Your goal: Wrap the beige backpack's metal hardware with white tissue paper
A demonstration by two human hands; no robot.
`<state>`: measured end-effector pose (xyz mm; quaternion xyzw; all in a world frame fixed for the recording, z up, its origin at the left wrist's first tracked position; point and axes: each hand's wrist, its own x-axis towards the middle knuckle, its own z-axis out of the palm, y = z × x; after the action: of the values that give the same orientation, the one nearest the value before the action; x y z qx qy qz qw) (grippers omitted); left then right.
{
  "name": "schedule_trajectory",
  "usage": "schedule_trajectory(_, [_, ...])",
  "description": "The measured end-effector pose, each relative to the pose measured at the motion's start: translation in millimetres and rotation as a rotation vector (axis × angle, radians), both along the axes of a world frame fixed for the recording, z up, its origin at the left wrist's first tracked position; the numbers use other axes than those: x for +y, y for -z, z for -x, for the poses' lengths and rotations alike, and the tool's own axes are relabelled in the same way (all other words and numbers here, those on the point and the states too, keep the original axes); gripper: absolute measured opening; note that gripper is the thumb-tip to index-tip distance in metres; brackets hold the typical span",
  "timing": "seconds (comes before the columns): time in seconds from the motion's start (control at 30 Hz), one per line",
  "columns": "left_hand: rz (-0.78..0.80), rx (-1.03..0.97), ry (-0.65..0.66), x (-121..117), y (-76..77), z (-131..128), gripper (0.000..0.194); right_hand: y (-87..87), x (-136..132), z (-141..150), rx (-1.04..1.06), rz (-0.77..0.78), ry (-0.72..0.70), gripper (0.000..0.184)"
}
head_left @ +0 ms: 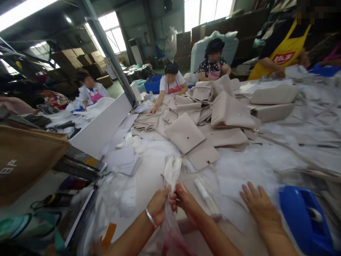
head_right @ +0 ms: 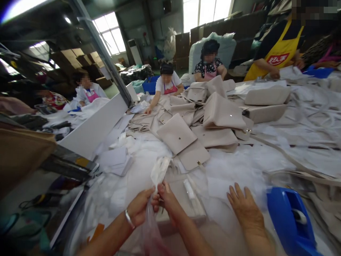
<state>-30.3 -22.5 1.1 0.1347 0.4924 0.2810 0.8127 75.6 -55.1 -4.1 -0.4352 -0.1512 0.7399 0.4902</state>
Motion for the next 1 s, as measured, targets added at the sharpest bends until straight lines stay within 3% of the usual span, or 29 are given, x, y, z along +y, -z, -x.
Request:
schedule_trajectory(0.1, [-0.036, 0.0, -0.023, 33, 1.6, -12, 0.018, 9.2, -13, 9, -0.048, -0.143, -0.042, 0.063])
schedule_trajectory(0.27, [-0.123, -0.022, -0.009, 58, 10.8, -23, 0.024, 27.9, -29, 21, -0.058, 0.025, -0.039, 0.043])
schedule_trajectory(0.37, [-0.143, -0.067, 0.103, 41, 13.9, -2, 0.037, 20.7, -26, 13, -0.016, 0.074, 0.101, 0.04])
schedule_trajectory(0.57, [-0.059, -0.323, 0.482, -35, 22.6, 49, 0.062, 20.8, -9, 3, 0.064, 0.083, 0.375, 0.042])
schedule_trajectory(0.73, [-0.073, -0.299, 0.438, -72, 31.5, 49, 0.057, 27.1, 9, 8, 0.003, 0.076, 0.484, 0.043])
schedule_trajectory(0.87, [-0.162, -0.168, 0.474, -75, 54.2, 50, 0.058, 22.8, 3, 32, -0.072, 0.032, 0.406, 0.041])
schedule_trajectory(1.0, [-0.283, 0.095, 0.509, -70, 67.8, 64, 0.054, 17.1, -22, 61, -0.395, 0.07, 0.051, 0.031])
